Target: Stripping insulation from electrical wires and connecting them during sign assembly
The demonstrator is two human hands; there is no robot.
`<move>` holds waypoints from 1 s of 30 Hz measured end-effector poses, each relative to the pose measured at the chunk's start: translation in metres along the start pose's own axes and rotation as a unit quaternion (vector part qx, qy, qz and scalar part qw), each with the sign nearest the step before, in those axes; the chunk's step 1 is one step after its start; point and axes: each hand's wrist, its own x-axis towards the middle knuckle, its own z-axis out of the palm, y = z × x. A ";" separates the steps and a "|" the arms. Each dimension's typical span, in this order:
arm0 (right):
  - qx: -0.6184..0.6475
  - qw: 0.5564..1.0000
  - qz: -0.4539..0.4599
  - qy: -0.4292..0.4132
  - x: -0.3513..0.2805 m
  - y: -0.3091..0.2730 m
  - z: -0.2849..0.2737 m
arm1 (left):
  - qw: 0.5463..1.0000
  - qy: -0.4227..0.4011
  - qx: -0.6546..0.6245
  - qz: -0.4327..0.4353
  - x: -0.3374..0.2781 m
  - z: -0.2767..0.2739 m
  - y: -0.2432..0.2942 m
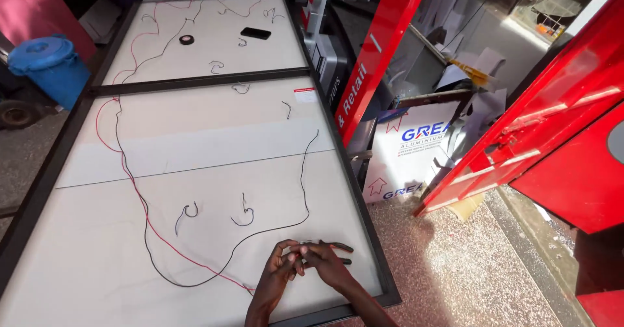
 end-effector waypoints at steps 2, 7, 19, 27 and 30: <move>-0.033 0.999 0.000 0.038 -0.005 0.002 0.007 | 1.000 0.023 0.004 0.013 -0.001 0.006 -0.008; 0.063 0.997 -0.033 0.035 -0.009 0.005 0.025 | 0.998 0.042 0.006 0.049 -0.008 -0.012 -0.022; -0.203 0.968 -0.091 0.115 0.003 0.031 0.041 | 0.992 -0.084 0.089 -0.029 -0.018 -0.058 0.026; -0.389 0.893 -0.197 0.111 0.010 0.044 0.060 | 0.931 -0.083 0.353 -0.043 -0.025 -0.084 0.052; -0.358 0.908 -0.189 0.107 0.022 0.027 0.057 | 0.906 -0.061 0.418 -0.017 -0.032 -0.079 0.079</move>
